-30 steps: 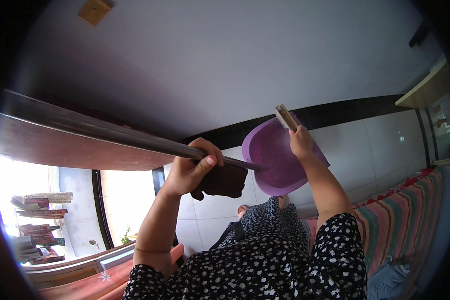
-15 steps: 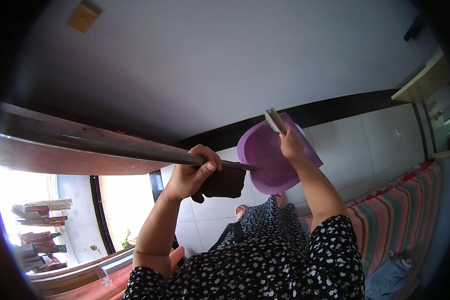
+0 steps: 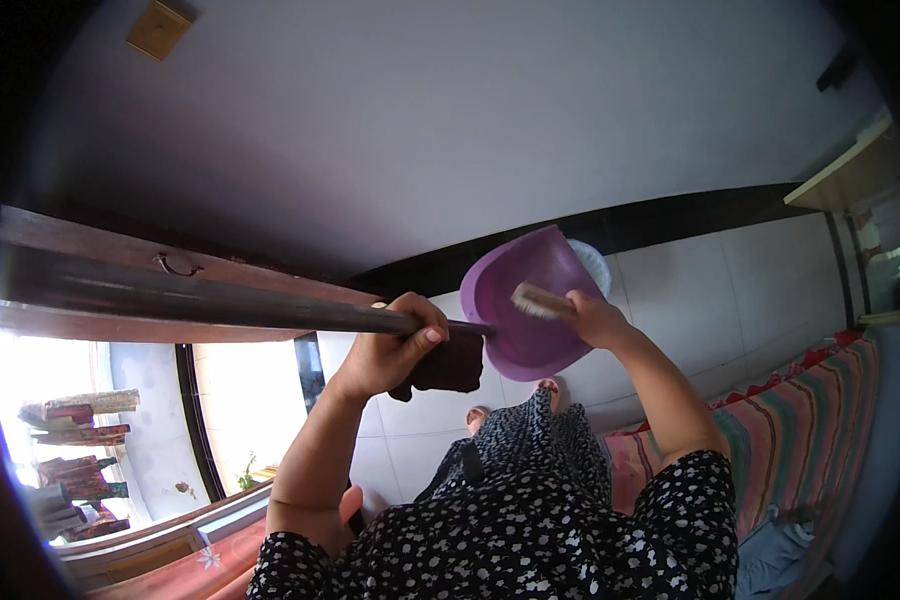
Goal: The person uses a small brush to scrub the black tiled skirting board along the wall, dislodging white debris. They then use a purple dustpan to collect the debris from the floor and the brush. The person moves along the wall, repeating the scrubbing and collecting process.
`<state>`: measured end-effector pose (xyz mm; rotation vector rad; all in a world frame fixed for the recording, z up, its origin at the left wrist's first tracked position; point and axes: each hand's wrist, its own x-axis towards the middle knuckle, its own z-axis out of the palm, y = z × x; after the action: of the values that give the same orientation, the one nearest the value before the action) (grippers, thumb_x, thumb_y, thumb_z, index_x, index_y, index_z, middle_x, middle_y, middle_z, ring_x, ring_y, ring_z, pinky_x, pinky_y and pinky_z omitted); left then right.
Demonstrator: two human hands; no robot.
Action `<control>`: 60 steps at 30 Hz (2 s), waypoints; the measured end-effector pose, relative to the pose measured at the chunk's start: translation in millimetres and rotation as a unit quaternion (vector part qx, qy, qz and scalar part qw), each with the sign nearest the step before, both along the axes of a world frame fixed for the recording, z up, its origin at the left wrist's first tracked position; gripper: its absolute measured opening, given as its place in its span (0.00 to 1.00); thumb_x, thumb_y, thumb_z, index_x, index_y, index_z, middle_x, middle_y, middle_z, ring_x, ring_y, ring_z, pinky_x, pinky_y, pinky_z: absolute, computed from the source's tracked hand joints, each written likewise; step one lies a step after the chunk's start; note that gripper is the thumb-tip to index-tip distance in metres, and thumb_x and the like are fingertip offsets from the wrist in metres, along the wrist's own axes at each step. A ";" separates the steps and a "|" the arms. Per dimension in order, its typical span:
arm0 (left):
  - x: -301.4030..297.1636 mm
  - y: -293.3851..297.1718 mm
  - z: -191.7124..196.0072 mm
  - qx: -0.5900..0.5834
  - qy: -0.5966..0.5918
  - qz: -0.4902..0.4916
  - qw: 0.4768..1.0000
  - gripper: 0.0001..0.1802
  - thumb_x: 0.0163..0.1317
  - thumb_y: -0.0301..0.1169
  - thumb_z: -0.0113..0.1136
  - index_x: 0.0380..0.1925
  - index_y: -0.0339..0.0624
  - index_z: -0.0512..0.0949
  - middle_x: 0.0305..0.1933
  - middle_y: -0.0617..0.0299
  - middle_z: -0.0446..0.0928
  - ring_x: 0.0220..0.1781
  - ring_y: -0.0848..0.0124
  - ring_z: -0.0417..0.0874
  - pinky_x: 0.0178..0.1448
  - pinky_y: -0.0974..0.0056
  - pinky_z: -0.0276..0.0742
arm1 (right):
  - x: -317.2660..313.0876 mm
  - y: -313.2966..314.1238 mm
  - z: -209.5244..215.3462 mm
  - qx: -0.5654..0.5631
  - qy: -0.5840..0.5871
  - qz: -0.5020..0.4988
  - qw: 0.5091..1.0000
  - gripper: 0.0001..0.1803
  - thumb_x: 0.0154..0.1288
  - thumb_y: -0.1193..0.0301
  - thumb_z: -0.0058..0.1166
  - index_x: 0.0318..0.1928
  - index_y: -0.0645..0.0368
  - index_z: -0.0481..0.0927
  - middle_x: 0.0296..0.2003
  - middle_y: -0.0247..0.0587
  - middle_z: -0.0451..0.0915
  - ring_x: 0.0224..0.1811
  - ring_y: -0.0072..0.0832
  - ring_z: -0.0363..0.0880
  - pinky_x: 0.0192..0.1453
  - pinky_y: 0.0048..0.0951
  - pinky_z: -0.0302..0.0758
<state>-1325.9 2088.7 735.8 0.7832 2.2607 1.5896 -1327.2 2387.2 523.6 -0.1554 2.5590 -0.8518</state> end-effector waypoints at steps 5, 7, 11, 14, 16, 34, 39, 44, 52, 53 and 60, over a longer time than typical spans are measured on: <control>-8.3 -1.3 10.4 0.017 0.043 -0.015 0.999 0.12 0.62 0.36 0.58 0.31 0.39 0.70 0.27 0.60 0.75 0.28 0.73 0.74 0.34 0.69 0.71 | -14.2 -19.2 -7.2 0.017 0.116 0.070 0.991 0.14 0.61 0.64 0.50 0.43 0.58 0.69 0.40 0.49 0.77 0.46 0.45 0.76 0.48 0.45 0.72; -8.5 -4.1 17.4 0.010 0.053 -0.023 0.998 0.12 0.62 0.36 0.57 0.30 0.39 0.70 0.27 0.60 0.75 0.28 0.73 0.74 0.34 0.69 0.70 | -22.4 -26.6 -17.4 0.016 0.126 0.045 0.991 0.13 0.60 0.64 0.50 0.41 0.58 0.70 0.37 0.50 0.77 0.43 0.46 0.77 0.47 0.44 0.72; -10.1 -3.7 20.0 0.037 0.067 -0.014 0.997 0.12 0.62 0.36 0.57 0.30 0.39 0.69 0.27 0.59 0.75 0.28 0.73 0.73 0.33 0.68 0.70 | -29.1 -26.9 -40.8 0.046 0.173 0.014 0.984 0.13 0.58 0.64 0.53 0.39 0.58 0.70 0.38 0.49 0.77 0.42 0.47 0.76 0.45 0.46 0.71; -9.2 -12.0 16.3 -0.002 0.059 -0.016 0.998 0.12 0.62 0.36 0.57 0.30 0.40 0.69 0.28 0.59 0.75 0.29 0.73 0.73 0.34 0.68 0.70 | -37.8 -10.9 -45.9 0.106 0.220 -0.039 0.969 0.14 0.57 0.64 0.54 0.40 0.57 0.70 0.35 0.47 0.76 0.39 0.46 0.77 0.42 0.47 0.71; -11.9 -9.5 13.8 0.023 0.063 -0.023 0.997 0.12 0.62 0.36 0.57 0.30 0.40 0.69 0.28 0.59 0.75 0.29 0.72 0.73 0.34 0.68 0.70 | -43.8 5.8 -42.3 0.143 0.259 -0.074 0.952 0.14 0.57 0.64 0.54 0.39 0.58 0.70 0.35 0.47 0.75 0.38 0.46 0.76 0.42 0.47 0.71; -0.3 -14.3 19.6 0.035 0.029 0.002 0.999 0.13 0.63 0.37 0.56 0.30 0.41 0.68 0.27 0.60 0.73 0.30 0.73 0.71 0.35 0.68 0.68 | -51.3 29.6 -16.9 0.185 0.272 -0.081 0.941 0.12 0.57 0.64 0.54 0.39 0.56 0.75 0.34 0.45 0.76 0.38 0.43 0.78 0.43 0.42 0.73; 8.8 -7.7 19.7 0.035 0.012 0.051 0.998 0.16 0.61 0.43 0.57 0.29 0.43 0.67 0.26 0.61 0.71 0.30 0.72 0.70 0.36 0.68 0.65 | -46.6 18.4 52.3 0.133 0.127 -0.107 0.977 0.14 0.60 0.63 0.53 0.41 0.58 0.72 0.36 0.47 0.75 0.40 0.45 0.76 0.43 0.45 0.73; 5.3 -5.1 27.0 0.023 0.050 0.022 0.998 0.13 0.63 0.40 0.56 0.31 0.42 0.68 0.27 0.61 0.72 0.30 0.73 0.71 0.35 0.68 0.67 | -21.3 12.3 2.2 0.045 0.188 0.010 0.981 0.13 0.59 0.61 0.51 0.39 0.55 0.73 0.35 0.49 0.76 0.38 0.47 0.78 0.42 0.48 0.74; -4.0 -17.8 23.6 0.048 0.066 -0.005 0.997 0.12 0.64 0.36 0.55 0.31 0.41 0.68 0.28 0.60 0.72 0.31 0.72 0.71 0.37 0.68 0.68 | -31.4 11.2 49.1 0.076 0.213 -0.010 0.974 0.11 0.57 0.63 0.54 0.36 0.55 0.75 0.34 0.47 0.77 0.39 0.45 0.78 0.41 0.45 0.74; -6.5 -18.9 22.1 0.057 0.064 -0.006 0.996 0.12 0.64 0.37 0.55 0.30 0.41 0.68 0.28 0.60 0.72 0.31 0.72 0.71 0.37 0.68 0.68 | -32.5 6.1 52.2 0.081 0.199 0.006 0.977 0.11 0.57 0.62 0.54 0.37 0.55 0.75 0.34 0.46 0.77 0.39 0.44 0.78 0.42 0.44 0.74; -33.6 -27.1 32.7 0.030 0.076 -0.018 0.996 0.13 0.63 0.39 0.56 0.30 0.42 0.69 0.29 0.61 0.73 0.31 0.73 0.72 0.37 0.68 0.69 | -18.0 -21.4 81.8 0.090 0.093 0.045 0.991 0.15 0.58 0.60 0.54 0.42 0.54 0.78 0.37 0.44 0.78 0.43 0.41 0.78 0.46 0.42 0.74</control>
<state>-1359.6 2061.6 768.5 0.9871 2.2972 1.6382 -1345.2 2365.8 605.4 -0.3054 2.7621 -0.5934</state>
